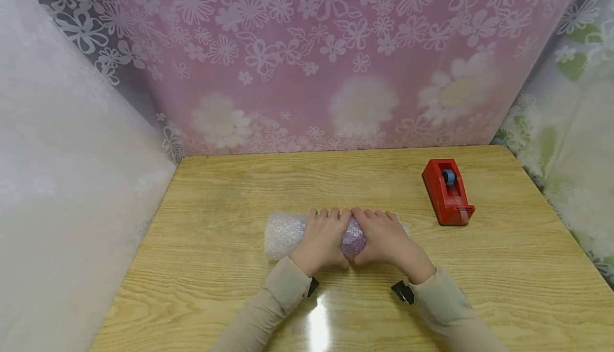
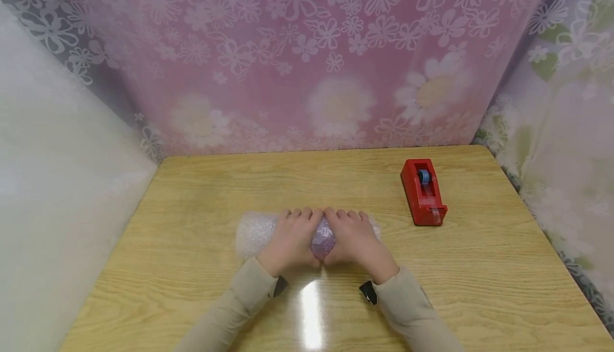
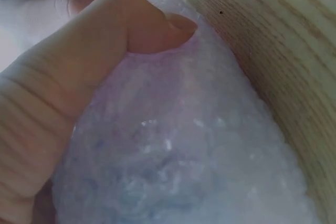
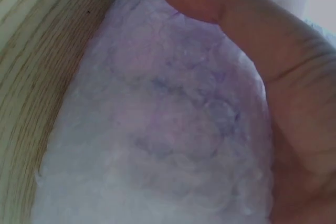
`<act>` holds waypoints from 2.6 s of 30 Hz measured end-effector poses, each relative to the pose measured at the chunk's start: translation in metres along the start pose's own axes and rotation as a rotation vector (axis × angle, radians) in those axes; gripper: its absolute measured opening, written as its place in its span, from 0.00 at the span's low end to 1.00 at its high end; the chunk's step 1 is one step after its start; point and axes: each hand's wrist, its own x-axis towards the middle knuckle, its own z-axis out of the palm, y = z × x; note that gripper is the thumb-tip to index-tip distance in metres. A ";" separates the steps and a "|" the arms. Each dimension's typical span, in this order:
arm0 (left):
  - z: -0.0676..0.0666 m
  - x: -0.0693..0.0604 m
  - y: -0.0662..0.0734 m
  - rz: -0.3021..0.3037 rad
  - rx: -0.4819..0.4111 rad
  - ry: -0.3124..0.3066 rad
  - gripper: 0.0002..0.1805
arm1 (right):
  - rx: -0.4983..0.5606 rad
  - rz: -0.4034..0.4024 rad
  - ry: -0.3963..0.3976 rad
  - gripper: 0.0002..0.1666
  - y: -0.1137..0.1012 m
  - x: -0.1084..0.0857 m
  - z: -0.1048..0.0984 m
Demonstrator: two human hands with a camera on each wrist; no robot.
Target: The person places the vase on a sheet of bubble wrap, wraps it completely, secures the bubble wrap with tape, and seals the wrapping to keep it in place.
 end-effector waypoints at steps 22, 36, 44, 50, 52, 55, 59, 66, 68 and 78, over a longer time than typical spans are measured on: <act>-0.009 0.004 0.000 -0.018 -0.023 -0.073 0.59 | -0.229 0.007 0.334 0.66 -0.018 -0.021 0.029; -0.015 0.006 -0.005 -0.024 -0.101 -0.181 0.61 | -0.206 -0.013 0.335 0.61 -0.020 -0.017 0.026; -0.014 0.005 -0.008 -0.016 -0.116 -0.194 0.60 | -0.195 -0.028 0.305 0.61 -0.019 -0.014 0.023; -0.013 0.003 -0.010 -0.020 -0.112 -0.185 0.61 | -0.185 -0.033 0.288 0.61 -0.016 -0.012 0.021; -0.013 0.002 -0.011 -0.017 -0.102 -0.171 0.61 | -0.181 -0.033 0.285 0.61 -0.014 -0.011 0.021; -0.013 0.000 -0.010 -0.012 -0.078 -0.145 0.62 | -0.168 -0.033 0.271 0.61 -0.012 -0.010 0.020; -0.013 -0.002 -0.008 -0.015 -0.037 -0.104 0.60 | -0.154 -0.032 0.245 0.61 -0.011 -0.007 0.018; -0.008 -0.007 -0.004 -0.035 -0.002 -0.036 0.59 | -0.139 -0.028 0.200 0.59 -0.008 -0.002 0.014; -0.006 -0.007 -0.003 -0.042 0.008 -0.022 0.60 | -0.131 -0.027 0.187 0.59 -0.008 0.000 0.013; -0.002 -0.007 -0.001 -0.045 0.059 0.052 0.62 | -0.075 -0.028 0.110 0.60 -0.006 0.006 0.007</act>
